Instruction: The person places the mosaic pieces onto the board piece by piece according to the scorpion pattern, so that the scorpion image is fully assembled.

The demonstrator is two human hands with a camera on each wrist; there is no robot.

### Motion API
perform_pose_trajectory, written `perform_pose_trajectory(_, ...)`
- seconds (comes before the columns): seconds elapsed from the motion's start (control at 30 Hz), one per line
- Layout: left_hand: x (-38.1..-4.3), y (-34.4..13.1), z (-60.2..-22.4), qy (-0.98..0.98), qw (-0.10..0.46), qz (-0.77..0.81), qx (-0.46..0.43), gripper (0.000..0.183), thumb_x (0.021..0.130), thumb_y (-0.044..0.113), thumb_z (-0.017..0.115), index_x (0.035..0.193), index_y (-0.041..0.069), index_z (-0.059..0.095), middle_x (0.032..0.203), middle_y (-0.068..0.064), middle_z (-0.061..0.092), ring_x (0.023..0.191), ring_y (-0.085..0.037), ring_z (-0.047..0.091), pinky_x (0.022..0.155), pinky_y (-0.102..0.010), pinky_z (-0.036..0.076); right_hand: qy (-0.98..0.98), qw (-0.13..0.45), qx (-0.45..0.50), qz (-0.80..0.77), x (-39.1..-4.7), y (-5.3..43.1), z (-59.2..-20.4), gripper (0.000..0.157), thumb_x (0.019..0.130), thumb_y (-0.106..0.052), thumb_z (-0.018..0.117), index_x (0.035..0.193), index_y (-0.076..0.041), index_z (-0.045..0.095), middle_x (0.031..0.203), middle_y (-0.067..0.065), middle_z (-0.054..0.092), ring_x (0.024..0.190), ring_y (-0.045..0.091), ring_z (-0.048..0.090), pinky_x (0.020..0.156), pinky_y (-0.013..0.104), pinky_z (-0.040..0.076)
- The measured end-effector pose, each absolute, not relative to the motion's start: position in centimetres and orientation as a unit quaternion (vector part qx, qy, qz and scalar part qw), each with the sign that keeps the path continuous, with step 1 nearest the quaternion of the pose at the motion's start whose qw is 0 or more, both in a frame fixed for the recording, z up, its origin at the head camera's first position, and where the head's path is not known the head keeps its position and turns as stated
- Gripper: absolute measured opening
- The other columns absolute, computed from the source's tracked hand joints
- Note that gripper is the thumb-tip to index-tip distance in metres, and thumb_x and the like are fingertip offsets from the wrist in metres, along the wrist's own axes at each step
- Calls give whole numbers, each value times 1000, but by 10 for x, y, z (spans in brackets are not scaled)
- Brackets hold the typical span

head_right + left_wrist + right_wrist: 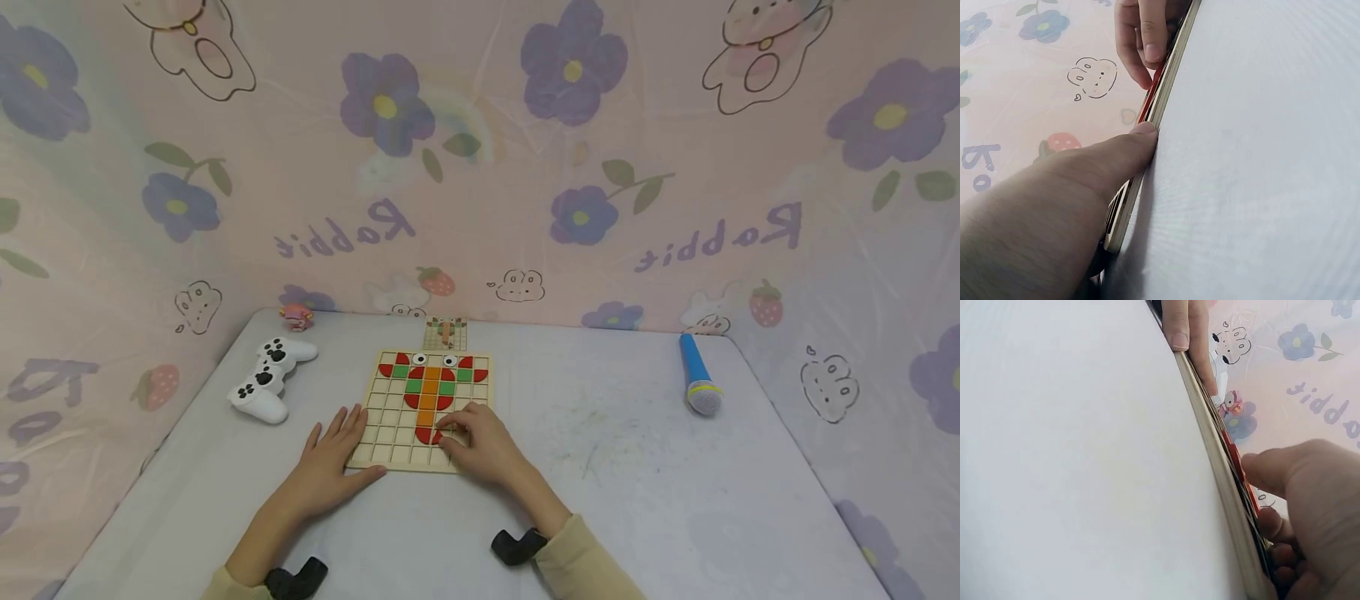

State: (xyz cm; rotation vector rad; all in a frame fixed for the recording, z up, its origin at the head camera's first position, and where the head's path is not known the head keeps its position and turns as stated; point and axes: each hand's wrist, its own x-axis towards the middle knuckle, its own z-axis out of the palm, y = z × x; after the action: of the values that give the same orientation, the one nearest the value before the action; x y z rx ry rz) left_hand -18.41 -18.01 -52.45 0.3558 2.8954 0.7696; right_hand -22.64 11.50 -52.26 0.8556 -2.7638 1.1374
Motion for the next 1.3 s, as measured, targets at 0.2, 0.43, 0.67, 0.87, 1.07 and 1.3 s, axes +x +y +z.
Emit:
perform_pose_trajectory(0.2, -184, -180, -524, 958, 62, 254, 117, 106, 95, 62, 70, 167, 1, 23, 175, -15, 17, 164, -40, 6, 128, -68, -1, -891, 25, 269, 364, -226, 112, -524, 12, 94, -17, 78, 106, -19, 81, 93, -9, 61, 89, 10, 51, 78, 28, 46)
perform_pose_trajectory(0.43, -185, -180, -525, 959, 63, 252, 116, 106, 95, 63, 69, 167, 2, 23, 175, -15, 17, 164, -40, 6, 128, -68, -1, -897, 14, 250, 365, -225, 112, -522, 13, 94, -18, 78, 107, -19, 80, 89, -9, 57, 88, 11, 49, 77, 28, 44)
perform_pose_trajectory(0.67, -185, -181, -526, 959, 61, 251, 118, 106, 95, 64, 68, 167, 2, 22, 175, -14, 17, 164, -39, 6, 128, -68, -1, -894, 23, 248, 371, -225, 109, -522, 9, 93, -17, 78, 102, -20, 79, 87, -9, 56, 87, 11, 49, 77, 29, 43)
perform_pose_trajectory(0.87, -185, -180, -526, 958, 63, 253, 118, 106, 95, 64, 68, 167, 2, 22, 175, -15, 17, 164, -39, 6, 128, -68, -1, -894, 35, 255, 367, -225, 109, -524, 7, 94, -14, 75, 97, -20, 78, 87, -10, 58, 86, 10, 50, 76, 28, 44)
perform_pose_trajectory(1.07, -185, -180, -525, 957, 64, 256, 118, 106, 95, 63, 69, 167, 1, 21, 175, -15, 17, 164, -39, 5, 128, -68, -2, -891, 41, 257, 372, -226, 109, -525, 6, 94, -14, 76, 96, -19, 78, 87, -10, 59, 86, 10, 50, 74, 28, 44)
perform_pose_trajectory(1.3, -185, -180, -525, 958, 66, 254, 117, 106, 95, 62, 69, 168, 2, 20, 175, -15, 16, 164, -40, 5, 128, -68, -2, -891, 20, 238, 386, -225, 111, -520, 8, 97, -15, 76, 101, -21, 78, 91, -11, 60, 86, 10, 51, 75, 27, 46)
